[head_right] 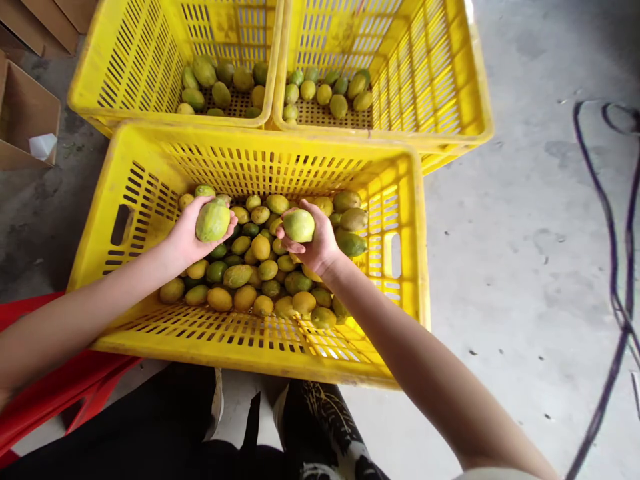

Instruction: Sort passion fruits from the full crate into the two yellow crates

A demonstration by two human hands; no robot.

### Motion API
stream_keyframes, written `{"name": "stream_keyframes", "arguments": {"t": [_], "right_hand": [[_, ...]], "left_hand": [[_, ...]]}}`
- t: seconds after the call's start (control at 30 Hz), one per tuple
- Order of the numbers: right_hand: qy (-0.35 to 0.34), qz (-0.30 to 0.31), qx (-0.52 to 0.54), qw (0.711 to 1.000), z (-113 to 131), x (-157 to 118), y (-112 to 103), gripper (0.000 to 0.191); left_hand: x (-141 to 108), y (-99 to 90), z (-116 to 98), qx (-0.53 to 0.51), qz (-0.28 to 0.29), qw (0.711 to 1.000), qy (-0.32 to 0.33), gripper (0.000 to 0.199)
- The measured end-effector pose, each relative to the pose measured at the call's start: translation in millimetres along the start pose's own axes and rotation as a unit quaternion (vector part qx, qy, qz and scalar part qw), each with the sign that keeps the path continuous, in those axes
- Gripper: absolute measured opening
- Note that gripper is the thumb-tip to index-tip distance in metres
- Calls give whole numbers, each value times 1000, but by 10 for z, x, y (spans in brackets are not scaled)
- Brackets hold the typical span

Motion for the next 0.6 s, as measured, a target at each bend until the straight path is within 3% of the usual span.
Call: {"name": "stream_keyframes", "arguments": {"t": [0.1,0.23,0.43,0.6], "right_hand": [[-34,-21,-9,999,36,11,14,53],[-60,-32,-16,998,50,-5,58,50],[-54,-34,-2,998,18,-5,31,49],[-26,-51,15,998,-11,54,-56,41]], "left_hand": [[-18,-1,14,-1,-11,1000,-15,12],[-19,49,-1,1,27,1000,12,9],[21,-32,10,34,1,998,50,17],[-28,32,-40,47,23,997,63,9]]}}
Point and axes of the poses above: each hand's wrist, its own x-axis towards the middle knuckle, its own y-axis out of the palm, z = x × y, the point moved 8 cm from there along x, towards the middle knuckle, and after that the axes turned 2 degrees about y, right-handed, at the moved point
